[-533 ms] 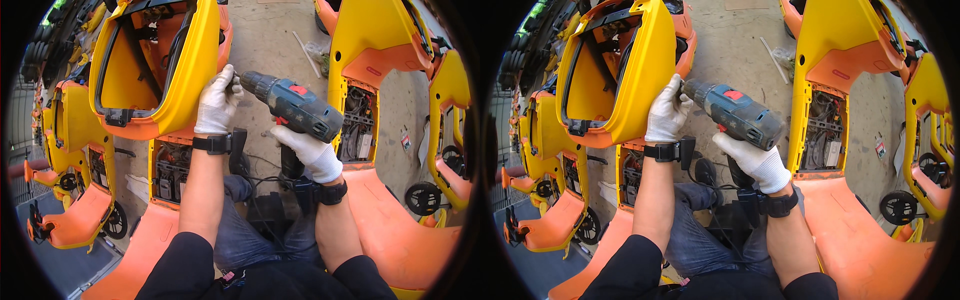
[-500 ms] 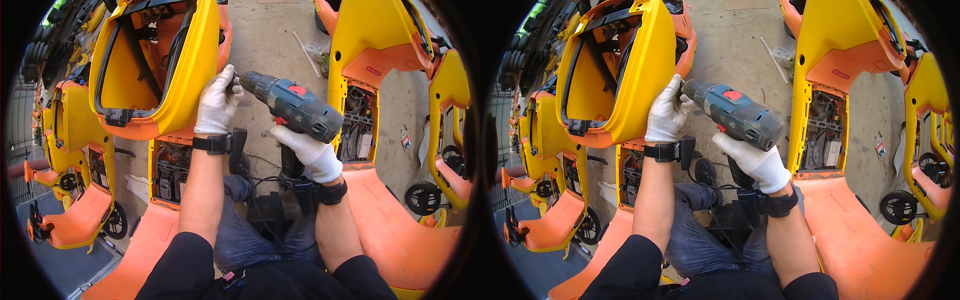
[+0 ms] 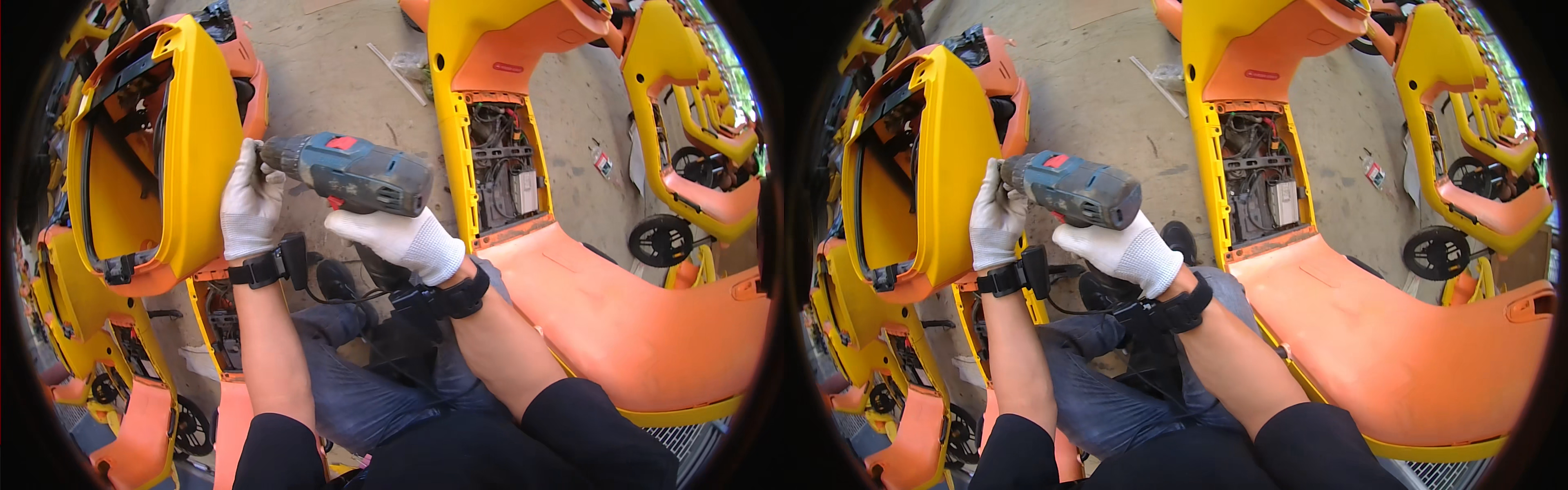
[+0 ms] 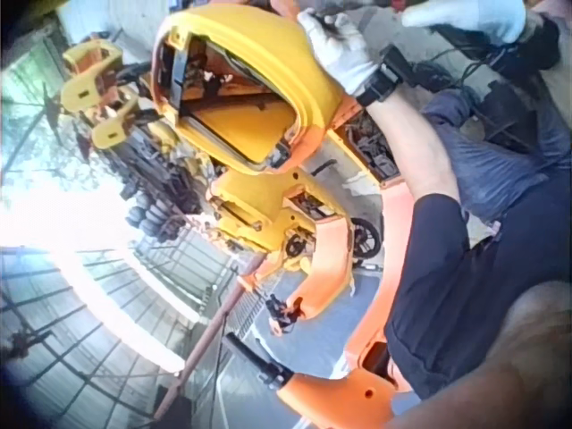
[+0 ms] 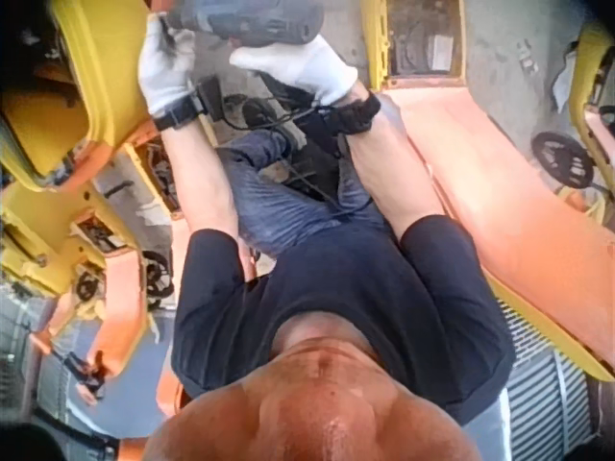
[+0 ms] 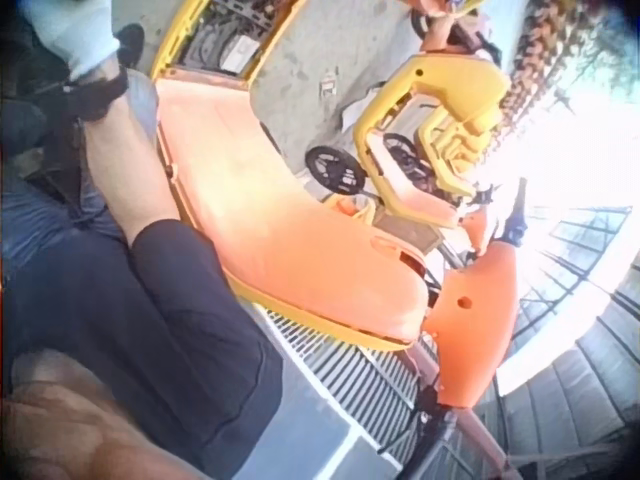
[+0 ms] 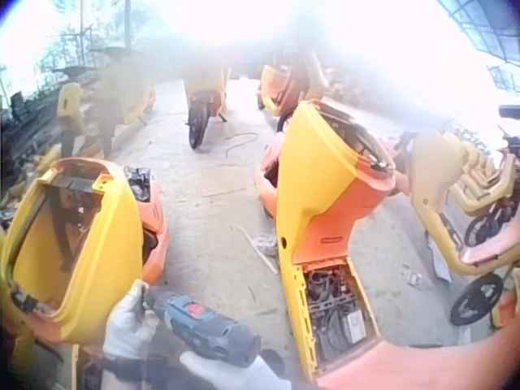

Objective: The person uses a corded power drill to fasten screws into the yellow and orange body panels of a scooter. They work on the front and side sections, repeatedly positioning the drill and tightening fasteners while seated on the scooter frame.

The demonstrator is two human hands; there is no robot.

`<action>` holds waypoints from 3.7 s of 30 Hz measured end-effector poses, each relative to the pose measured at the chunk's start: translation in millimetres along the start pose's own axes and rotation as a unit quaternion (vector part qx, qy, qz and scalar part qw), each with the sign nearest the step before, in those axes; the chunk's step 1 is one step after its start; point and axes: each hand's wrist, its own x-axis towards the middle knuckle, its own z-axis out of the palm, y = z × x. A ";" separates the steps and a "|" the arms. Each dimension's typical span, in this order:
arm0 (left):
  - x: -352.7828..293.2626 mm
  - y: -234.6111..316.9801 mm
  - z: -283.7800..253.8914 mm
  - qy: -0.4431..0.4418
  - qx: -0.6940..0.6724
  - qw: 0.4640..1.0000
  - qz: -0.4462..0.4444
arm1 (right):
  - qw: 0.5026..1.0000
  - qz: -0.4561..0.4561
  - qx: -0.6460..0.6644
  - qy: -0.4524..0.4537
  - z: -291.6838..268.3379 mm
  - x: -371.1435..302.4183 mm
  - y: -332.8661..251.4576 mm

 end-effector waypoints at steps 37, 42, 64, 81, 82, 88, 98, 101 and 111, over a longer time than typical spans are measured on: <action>-4.5 -0.3 19.9 -0.025 -0.041 0.999 -0.007 | 0.960 0.069 0.270 0.008 -1.8 1.3 -19.4; -2.0 -1.9 17.2 -0.014 -0.005 1.000 -0.011 | 0.924 0.059 0.371 0.064 -13.7 1.8 -19.1; 3.4 -2.1 16.9 -0.015 -0.016 0.999 -0.039 | 0.766 -0.058 0.460 0.446 -200.7 -14.7 11.2; -12.0 -61.7 67.0 -0.085 0.312 0.945 -0.059 | 0.836 0.155 0.242 0.467 -296.4 -27.4 23.8; -12.7 -64.0 67.1 -0.088 0.332 0.937 -0.059 | 0.843 0.159 0.232 0.458 -300.5 -27.8 26.3; -9.7 -71.7 67.4 -0.083 0.389 0.915 -0.063 | 0.847 0.173 0.249 0.437 -326.4 -27.5 46.9; -3.4 -79.2 62.1 -0.069 0.397 0.912 -0.079 | 0.863 0.175 0.249 0.404 -335.5 -18.2 61.6; -2.3 -80.1 59.6 -0.066 0.402 0.910 -0.080 | 0.861 0.180 0.244 0.408 -339.6 -14.6 66.2; -0.4 -80.7 59.5 -0.061 0.408 0.907 -0.087 | 0.854 0.195 0.257 0.407 -344.0 -10.4 68.7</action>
